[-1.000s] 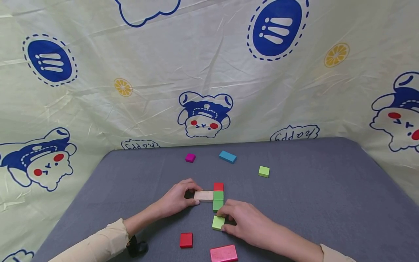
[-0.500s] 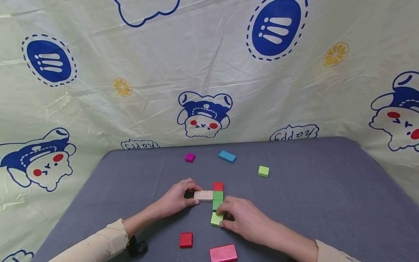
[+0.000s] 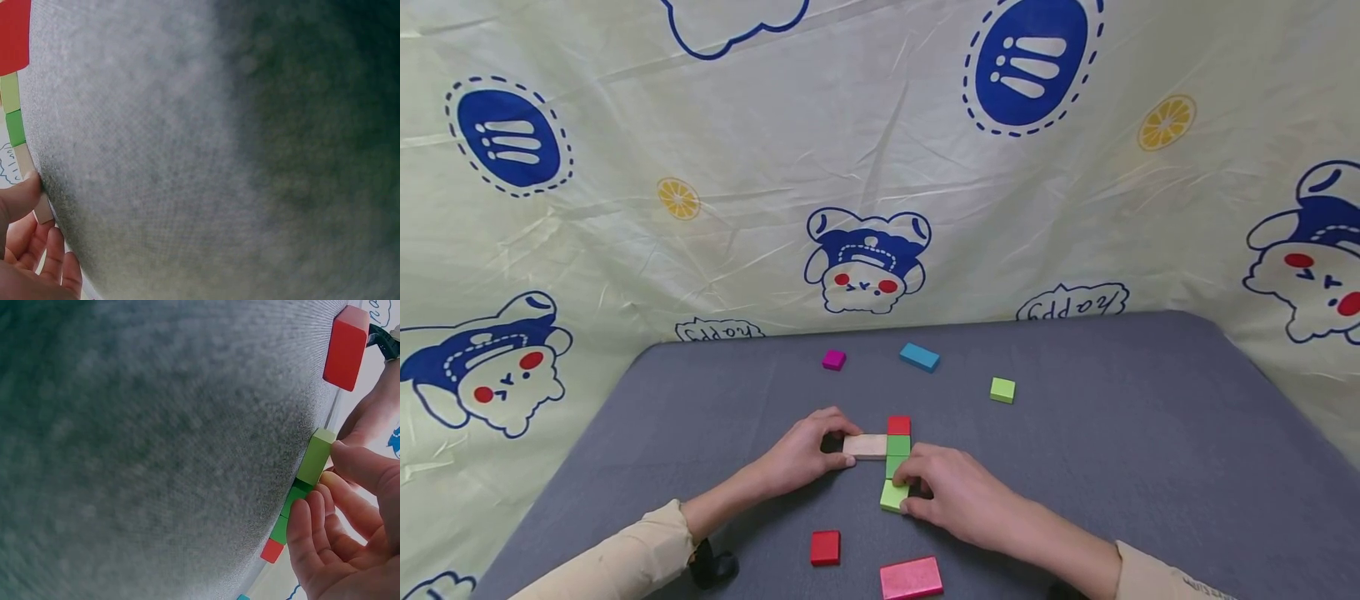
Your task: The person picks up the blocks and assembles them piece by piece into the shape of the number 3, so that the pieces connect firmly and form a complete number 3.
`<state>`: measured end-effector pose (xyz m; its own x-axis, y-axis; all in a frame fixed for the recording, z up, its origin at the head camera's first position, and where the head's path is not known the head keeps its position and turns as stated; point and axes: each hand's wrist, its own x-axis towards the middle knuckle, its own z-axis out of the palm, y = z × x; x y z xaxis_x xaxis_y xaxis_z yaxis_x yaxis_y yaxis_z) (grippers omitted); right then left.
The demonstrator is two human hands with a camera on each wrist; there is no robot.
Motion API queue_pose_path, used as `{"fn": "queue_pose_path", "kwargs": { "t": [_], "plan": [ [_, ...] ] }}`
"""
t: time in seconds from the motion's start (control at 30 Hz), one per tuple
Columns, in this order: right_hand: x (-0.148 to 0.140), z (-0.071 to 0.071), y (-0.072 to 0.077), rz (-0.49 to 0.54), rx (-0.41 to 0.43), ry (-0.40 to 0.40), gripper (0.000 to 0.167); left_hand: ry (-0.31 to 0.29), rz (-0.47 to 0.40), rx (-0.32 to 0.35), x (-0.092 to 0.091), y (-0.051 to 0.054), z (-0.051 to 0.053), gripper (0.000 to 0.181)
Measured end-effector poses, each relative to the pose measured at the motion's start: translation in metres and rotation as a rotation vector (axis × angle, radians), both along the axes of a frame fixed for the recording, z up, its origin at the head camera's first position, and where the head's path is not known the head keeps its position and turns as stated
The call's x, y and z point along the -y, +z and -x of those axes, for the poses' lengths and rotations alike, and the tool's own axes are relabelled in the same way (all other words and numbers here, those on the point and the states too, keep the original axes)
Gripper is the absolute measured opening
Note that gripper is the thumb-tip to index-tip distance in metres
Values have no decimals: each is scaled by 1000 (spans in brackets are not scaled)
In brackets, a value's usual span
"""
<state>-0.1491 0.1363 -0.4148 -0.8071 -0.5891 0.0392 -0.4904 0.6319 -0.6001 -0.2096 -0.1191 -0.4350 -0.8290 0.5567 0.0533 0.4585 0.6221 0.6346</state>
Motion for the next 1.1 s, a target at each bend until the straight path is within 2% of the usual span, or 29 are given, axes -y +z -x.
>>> {"fn": "queue_pose_path", "kwargs": {
  "t": [0.3, 0.47, 0.63, 0.87, 1.1],
  "plan": [
    [-1, 0, 0, 2, -19, 5, 21, -6, 6, -11, 0, 0, 1, 26],
    [-3, 3, 5, 4, -33, -9, 20, -16, 1, -13, 0, 0, 1, 26],
    [-4, 14, 11, -17, -90, -37, 22, -21, -2, -23, 1, 3, 1, 26],
    [-4, 26, 12, -99, -191, -1, 28, -26, -1, -28, 0, 2, 1, 25],
    [1, 35, 8, -116, -149, 38, 29, -32, 0, -33, 0, 0, 1, 25]
  ]
}}
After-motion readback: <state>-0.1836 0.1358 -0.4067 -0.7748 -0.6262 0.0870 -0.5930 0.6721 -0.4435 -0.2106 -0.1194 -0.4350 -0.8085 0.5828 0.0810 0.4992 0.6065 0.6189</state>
